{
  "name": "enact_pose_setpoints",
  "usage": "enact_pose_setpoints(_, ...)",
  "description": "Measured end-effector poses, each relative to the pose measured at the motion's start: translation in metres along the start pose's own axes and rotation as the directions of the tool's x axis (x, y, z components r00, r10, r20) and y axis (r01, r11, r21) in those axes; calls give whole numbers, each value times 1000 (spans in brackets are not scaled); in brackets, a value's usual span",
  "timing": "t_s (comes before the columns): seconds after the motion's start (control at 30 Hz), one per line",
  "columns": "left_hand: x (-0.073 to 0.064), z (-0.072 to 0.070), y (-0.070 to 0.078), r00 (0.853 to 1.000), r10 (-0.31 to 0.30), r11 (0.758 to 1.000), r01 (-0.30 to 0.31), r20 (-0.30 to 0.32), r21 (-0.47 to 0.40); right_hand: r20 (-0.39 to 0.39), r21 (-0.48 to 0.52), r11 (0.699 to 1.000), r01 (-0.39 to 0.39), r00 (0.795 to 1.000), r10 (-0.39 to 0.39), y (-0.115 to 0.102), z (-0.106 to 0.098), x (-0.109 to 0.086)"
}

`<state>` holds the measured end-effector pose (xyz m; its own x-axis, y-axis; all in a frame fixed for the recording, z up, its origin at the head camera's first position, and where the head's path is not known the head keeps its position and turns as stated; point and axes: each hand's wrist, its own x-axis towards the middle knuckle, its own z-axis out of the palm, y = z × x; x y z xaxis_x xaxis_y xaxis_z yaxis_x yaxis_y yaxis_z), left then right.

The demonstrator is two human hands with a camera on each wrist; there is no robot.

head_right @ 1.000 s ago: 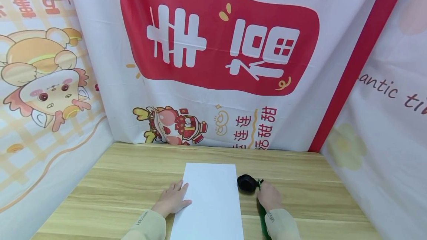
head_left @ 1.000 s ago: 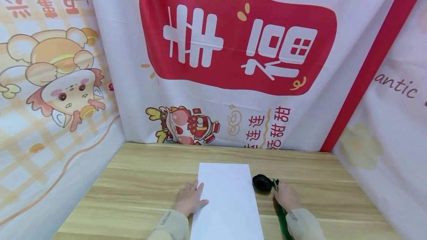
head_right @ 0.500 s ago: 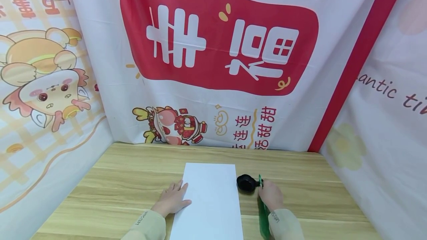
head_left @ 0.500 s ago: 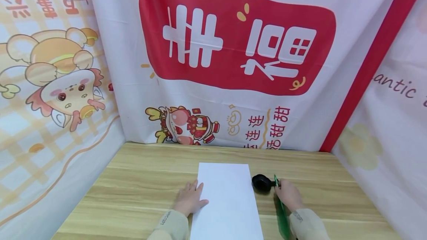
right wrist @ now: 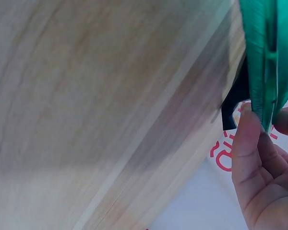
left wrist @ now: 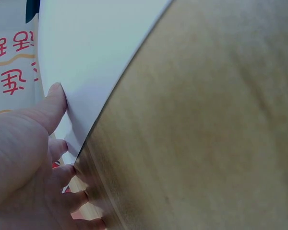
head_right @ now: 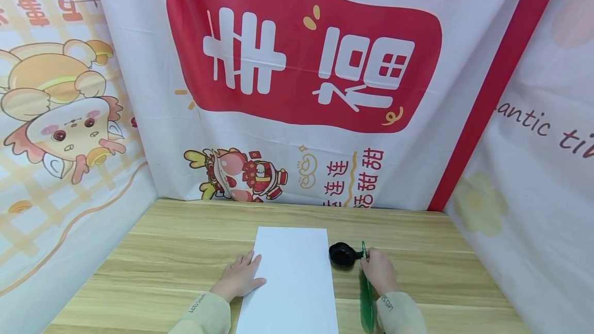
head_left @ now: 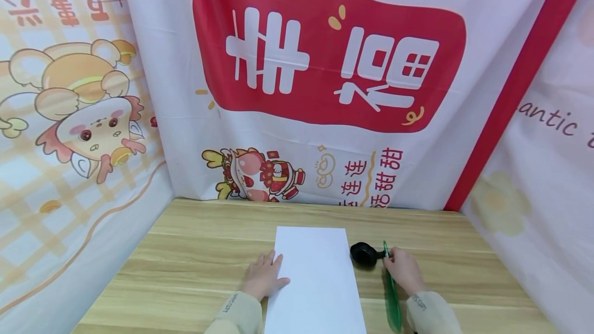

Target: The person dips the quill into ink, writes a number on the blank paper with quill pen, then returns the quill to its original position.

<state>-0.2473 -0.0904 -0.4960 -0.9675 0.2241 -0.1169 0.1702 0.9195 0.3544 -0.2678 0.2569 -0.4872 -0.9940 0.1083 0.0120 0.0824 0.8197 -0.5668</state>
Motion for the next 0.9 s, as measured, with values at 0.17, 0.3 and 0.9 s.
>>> enact_pose_setpoints(0.17, 1, 0, 0, 1000, -2, 1000, 2, 3, 0, 13, 21, 1000, -10, 1000, 9, -1, -2, 0)
enact_pose_setpoints(0.3, 1, 1, -1, 1000, 0, 1000, 0, 4, -6, 12, 17, 1000, -14, 1000, 14, -2, -2, 0)
enact_pose_setpoints(0.9, 1, 3, -2, 1000, 6, 999, -6, 5, -37, 1, 75, 997, -2, 1000, 2, -15, -7, -5)
